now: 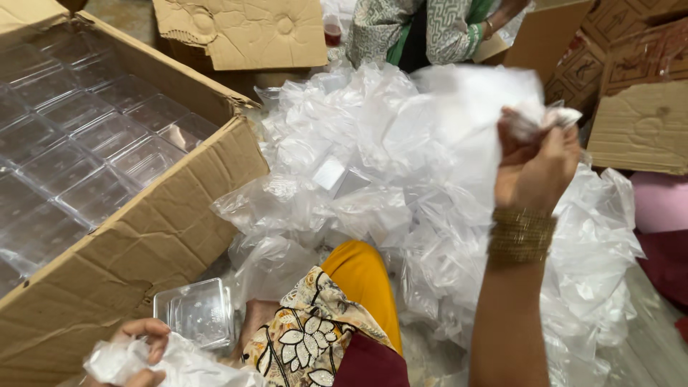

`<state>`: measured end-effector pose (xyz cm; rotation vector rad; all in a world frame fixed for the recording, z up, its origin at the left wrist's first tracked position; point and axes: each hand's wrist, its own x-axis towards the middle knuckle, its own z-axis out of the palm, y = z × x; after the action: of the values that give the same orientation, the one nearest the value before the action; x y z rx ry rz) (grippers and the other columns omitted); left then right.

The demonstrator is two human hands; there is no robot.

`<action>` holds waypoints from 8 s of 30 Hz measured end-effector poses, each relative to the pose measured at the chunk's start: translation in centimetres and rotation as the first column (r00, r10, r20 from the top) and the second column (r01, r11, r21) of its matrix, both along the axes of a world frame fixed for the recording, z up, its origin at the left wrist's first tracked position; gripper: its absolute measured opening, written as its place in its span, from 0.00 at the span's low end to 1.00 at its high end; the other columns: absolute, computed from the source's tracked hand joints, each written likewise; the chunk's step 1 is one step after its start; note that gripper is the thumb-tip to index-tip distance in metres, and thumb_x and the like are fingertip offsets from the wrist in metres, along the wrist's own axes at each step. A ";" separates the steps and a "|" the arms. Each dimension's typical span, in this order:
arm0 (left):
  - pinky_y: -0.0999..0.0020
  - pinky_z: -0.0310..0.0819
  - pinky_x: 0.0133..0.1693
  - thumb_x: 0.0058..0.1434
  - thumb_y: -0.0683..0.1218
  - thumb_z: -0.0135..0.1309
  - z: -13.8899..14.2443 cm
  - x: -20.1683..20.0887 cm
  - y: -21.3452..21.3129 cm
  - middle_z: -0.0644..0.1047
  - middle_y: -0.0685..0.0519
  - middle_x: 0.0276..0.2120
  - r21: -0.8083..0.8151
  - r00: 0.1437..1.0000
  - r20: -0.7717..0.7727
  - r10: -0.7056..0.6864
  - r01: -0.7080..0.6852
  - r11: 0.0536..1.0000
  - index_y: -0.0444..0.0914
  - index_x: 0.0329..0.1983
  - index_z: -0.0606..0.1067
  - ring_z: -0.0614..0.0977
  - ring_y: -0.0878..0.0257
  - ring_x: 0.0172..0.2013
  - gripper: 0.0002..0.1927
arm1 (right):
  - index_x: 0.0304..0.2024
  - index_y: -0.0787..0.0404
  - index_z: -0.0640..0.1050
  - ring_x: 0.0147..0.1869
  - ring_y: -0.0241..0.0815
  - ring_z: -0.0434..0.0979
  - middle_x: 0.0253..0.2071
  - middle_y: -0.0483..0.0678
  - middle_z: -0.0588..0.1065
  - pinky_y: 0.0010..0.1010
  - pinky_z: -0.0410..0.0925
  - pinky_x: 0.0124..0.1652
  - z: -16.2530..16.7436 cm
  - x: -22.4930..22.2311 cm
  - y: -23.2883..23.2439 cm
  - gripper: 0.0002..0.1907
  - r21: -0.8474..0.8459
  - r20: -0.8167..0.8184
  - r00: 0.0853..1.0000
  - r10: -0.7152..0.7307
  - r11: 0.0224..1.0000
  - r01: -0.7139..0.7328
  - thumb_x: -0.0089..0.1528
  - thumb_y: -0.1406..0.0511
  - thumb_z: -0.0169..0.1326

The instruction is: The person sits on the floor and wraps small clear plastic boxes in thin plastic bags one at a time, then places the wrapped boxes into a large cardboard box filled with other wrapped boxes. They occasionally reach into the box to arrange the packed items.

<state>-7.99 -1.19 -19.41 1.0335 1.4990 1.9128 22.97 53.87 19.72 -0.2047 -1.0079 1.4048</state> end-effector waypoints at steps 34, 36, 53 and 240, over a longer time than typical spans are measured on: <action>0.78 0.74 0.39 0.58 0.42 0.58 23.4 12.1 5.1 0.85 0.55 0.36 -0.088 0.845 0.355 0.400 -0.396 0.914 0.36 0.50 0.83 0.80 0.72 0.36 0.16 | 0.41 0.64 0.78 0.39 0.29 0.71 0.35 0.41 0.75 0.22 0.67 0.41 -17.0 -12.4 -32.7 0.06 -0.283 0.727 0.188 0.661 0.537 -0.794 0.66 0.67 0.59; 0.77 0.77 0.38 0.53 0.41 0.59 23.8 12.2 4.9 0.84 0.57 0.35 -0.061 0.775 0.524 0.353 -0.379 0.923 0.41 0.52 0.80 0.82 0.72 0.34 0.20 | 0.43 0.64 0.77 0.33 0.32 0.70 0.32 0.44 0.74 0.25 0.65 0.33 -16.5 -12.0 -33.2 0.07 -0.332 0.718 0.209 0.664 0.591 -0.735 0.65 0.67 0.60; 0.76 0.77 0.44 0.62 0.43 0.62 21.5 11.6 3.6 0.84 0.54 0.37 -0.037 0.852 0.446 0.273 -0.287 0.957 0.33 0.45 0.82 0.83 0.71 0.39 0.11 | 0.52 0.64 0.75 0.46 0.32 0.78 0.42 0.42 0.78 0.24 0.71 0.46 -15.9 -12.2 -33.4 0.17 -0.363 0.601 0.279 0.749 0.567 -0.739 0.60 0.71 0.59; 0.76 0.64 0.35 0.66 0.45 0.64 18.3 11.5 2.8 0.75 0.60 0.30 0.032 0.816 0.445 0.368 -0.425 0.905 0.36 0.35 0.73 0.71 0.74 0.32 0.12 | 0.44 0.69 0.78 0.42 0.32 0.76 0.37 0.46 0.77 0.25 0.71 0.42 -19.5 -13.3 -34.3 0.10 -0.267 0.739 0.199 0.643 0.552 -0.790 0.63 0.67 0.60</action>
<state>3.47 1.61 -1.09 0.3035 1.4148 2.3606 9.72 19.52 0.22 -0.2232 -2.1980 2.1580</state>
